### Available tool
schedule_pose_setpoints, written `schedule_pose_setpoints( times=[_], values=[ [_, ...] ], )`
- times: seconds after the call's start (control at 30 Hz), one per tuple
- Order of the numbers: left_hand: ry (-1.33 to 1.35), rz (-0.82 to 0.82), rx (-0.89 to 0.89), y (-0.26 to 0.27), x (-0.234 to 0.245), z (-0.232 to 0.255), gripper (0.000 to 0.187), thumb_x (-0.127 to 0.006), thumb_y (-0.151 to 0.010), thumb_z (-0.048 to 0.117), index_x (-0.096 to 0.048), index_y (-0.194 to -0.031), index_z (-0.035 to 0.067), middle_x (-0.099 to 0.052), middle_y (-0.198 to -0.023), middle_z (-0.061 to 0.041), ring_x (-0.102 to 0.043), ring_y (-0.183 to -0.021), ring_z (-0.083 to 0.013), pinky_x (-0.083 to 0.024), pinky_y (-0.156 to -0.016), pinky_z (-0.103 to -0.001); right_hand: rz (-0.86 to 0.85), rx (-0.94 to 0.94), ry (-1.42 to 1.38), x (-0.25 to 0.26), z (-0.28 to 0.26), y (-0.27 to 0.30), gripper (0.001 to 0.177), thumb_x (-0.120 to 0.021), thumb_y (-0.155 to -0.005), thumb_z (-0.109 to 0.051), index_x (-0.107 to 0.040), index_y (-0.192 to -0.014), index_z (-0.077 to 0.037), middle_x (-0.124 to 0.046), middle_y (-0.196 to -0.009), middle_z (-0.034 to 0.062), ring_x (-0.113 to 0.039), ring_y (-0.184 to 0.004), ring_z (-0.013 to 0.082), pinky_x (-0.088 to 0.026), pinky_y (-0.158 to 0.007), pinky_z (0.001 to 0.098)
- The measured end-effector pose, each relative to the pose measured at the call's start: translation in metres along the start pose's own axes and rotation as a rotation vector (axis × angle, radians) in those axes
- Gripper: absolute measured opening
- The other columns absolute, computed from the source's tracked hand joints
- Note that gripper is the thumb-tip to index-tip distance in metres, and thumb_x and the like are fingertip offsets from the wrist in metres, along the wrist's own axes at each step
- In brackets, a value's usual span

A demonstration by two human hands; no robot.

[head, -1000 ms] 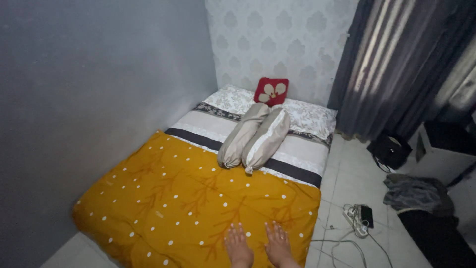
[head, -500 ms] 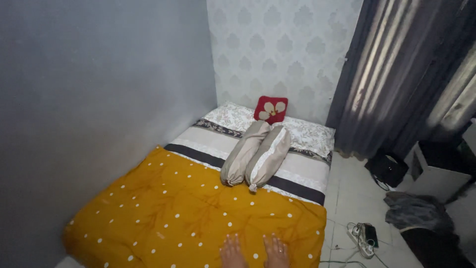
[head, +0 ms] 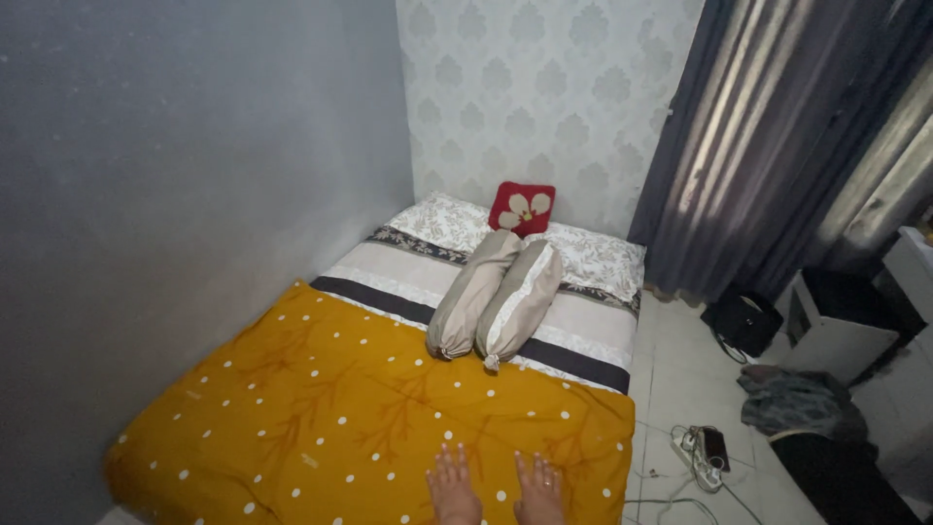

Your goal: The recorder is tidying the bed by smoothing the yellow blanket and straightening the pillows.

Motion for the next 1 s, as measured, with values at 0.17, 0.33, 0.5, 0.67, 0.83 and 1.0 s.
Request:
schedule_pose_setpoints(
  times=[0.17, 0.33, 0.5, 0.67, 0.83, 1.0],
  values=[
    [0.026, 0.031, -0.018, 0.001, -0.006, -0.003, 0.103, -0.061, -0.09, 0.021, 0.01, -0.165, 0.019, 0.01, -0.173, -0.014, 0.0, -0.16, -0.0322, -0.002, -0.127, -0.055, -0.06, 0.047, -0.04, 0.025, -0.01, 0.015, 0.105, -0.072, -0.085, -0.023, -0.001, -0.162, -0.023, -0.012, -0.166, 0.0236, -0.012, -0.156, 0.0405, -0.011, -0.126, 0.0582],
    [0.02, -0.029, -0.018, 0.019, 0.01, 0.006, 0.102, -0.059, -0.091, 0.023, 0.012, -0.164, 0.017, 0.013, -0.173, -0.014, 0.002, -0.16, -0.0329, -0.001, -0.128, -0.054, -0.063, 0.057, -0.072, 0.014, 0.0, 0.017, 0.103, -0.069, -0.085, -0.018, -0.003, -0.164, -0.024, -0.011, -0.167, 0.0239, -0.012, -0.156, 0.0406, -0.009, -0.126, 0.0563],
    [0.02, -0.059, -0.027, 0.037, 0.027, 0.018, 0.101, -0.059, -0.094, 0.026, 0.011, -0.165, 0.018, 0.013, -0.174, -0.013, 0.003, -0.161, -0.0325, -0.001, -0.128, -0.053, -0.003, 0.082, -0.042, 0.014, 0.013, 0.022, 0.099, -0.066, -0.089, -0.021, 0.0, -0.162, -0.022, -0.01, -0.167, 0.022, -0.011, -0.155, 0.0395, -0.009, -0.125, 0.0541],
    [-0.016, -0.054, -0.045, 0.026, 0.007, 0.034, 0.097, -0.058, -0.099, 0.032, 0.011, -0.165, 0.018, 0.013, -0.173, -0.014, 0.003, -0.161, -0.0324, -0.002, -0.129, -0.052, -0.104, 0.038, -0.108, 0.057, 0.016, 0.045, 0.102, -0.07, -0.091, -0.03, 0.002, -0.163, -0.023, -0.008, -0.169, 0.0192, -0.009, -0.157, 0.0384, -0.01, -0.127, 0.0512],
    [0.008, -0.072, -0.038, 0.041, 0.027, 0.054, 0.096, -0.057, -0.101, 0.038, 0.012, -0.165, 0.017, 0.014, -0.173, -0.013, 0.004, -0.161, -0.0321, -0.002, -0.128, -0.052, -0.121, 0.038, -0.085, 0.049, 0.035, 0.04, 0.102, -0.07, -0.091, -0.028, 0.001, -0.164, -0.022, -0.008, -0.17, 0.0197, -0.01, -0.157, 0.0379, -0.011, -0.127, 0.0511],
    [0.001, -0.046, -0.055, 0.032, 0.006, 0.064, 0.096, -0.057, -0.099, 0.028, 0.012, -0.165, 0.016, 0.014, -0.173, -0.013, 0.002, -0.16, -0.0322, -0.001, -0.128, -0.052, -0.004, 0.095, -0.115, 0.048, 0.048, 0.038, 0.101, -0.068, -0.09, -0.026, 0.001, -0.163, -0.016, -0.016, -0.167, 0.0188, -0.016, -0.155, 0.0367, -0.013, -0.127, 0.0503]
  ],
)
Point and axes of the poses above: each hand's wrist, its own y-axis away from the middle knuckle, its own x-axis out of the back of the hand, z = x × y, the point moved 3 cm from there along -y, towards the middle knuckle
